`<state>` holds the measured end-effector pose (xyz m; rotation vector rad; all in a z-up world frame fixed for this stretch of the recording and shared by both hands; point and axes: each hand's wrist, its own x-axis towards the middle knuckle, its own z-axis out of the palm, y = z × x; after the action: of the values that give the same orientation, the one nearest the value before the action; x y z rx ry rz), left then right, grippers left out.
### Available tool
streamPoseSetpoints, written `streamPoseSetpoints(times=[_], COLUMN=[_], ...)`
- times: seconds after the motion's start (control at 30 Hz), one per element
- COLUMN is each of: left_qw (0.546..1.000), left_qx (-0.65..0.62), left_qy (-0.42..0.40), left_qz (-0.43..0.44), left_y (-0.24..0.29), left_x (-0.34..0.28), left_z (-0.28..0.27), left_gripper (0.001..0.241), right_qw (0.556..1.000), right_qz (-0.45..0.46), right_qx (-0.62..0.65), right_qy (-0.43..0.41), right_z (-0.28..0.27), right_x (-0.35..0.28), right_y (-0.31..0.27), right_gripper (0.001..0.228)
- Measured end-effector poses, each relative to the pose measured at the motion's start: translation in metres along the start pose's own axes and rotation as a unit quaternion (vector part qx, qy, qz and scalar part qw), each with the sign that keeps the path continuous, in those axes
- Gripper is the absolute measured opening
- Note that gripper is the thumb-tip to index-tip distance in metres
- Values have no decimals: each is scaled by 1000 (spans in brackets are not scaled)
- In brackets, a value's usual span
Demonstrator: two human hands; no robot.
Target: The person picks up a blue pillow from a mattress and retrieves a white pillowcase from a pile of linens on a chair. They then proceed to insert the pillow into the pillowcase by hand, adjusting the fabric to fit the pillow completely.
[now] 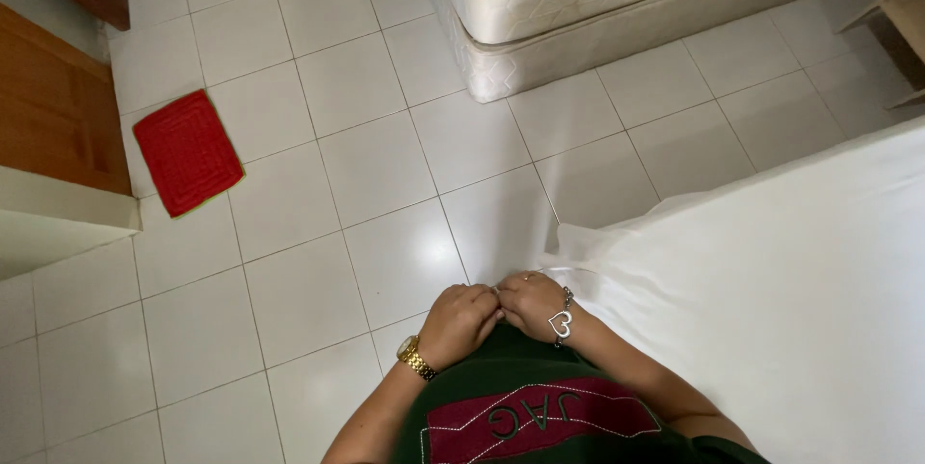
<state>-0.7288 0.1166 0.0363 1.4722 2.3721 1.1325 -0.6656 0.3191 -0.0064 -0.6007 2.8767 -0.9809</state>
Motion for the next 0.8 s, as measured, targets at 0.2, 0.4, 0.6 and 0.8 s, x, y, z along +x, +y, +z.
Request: streamPoseSetpoints(times=[0.2, 0.4, 0.6, 0.8], left_qw=[1000, 999, 998, 997], left_qx=[22, 30, 35, 29], left_qy=[13, -9, -53, -13], left_qz=[-18, -31, 14, 74], left_y=[-33, -90, -151, -170], left_x=[33, 98, 205, 291], left_z=[-17, -29, -57, -73], left_gripper=[14, 14, 11, 16], right_qw=[998, 998, 994, 995], right_qz=[-38, -51, -5, 42], right_qx=[-25, -34, -94, -95], right_qy=[-32, 2, -56, 8], right_z=[-6, -21, -98, -130], right_x=[47, 110, 182, 197], right_y=[30, 92, 138, 188], right_gripper=[14, 19, 21, 15])
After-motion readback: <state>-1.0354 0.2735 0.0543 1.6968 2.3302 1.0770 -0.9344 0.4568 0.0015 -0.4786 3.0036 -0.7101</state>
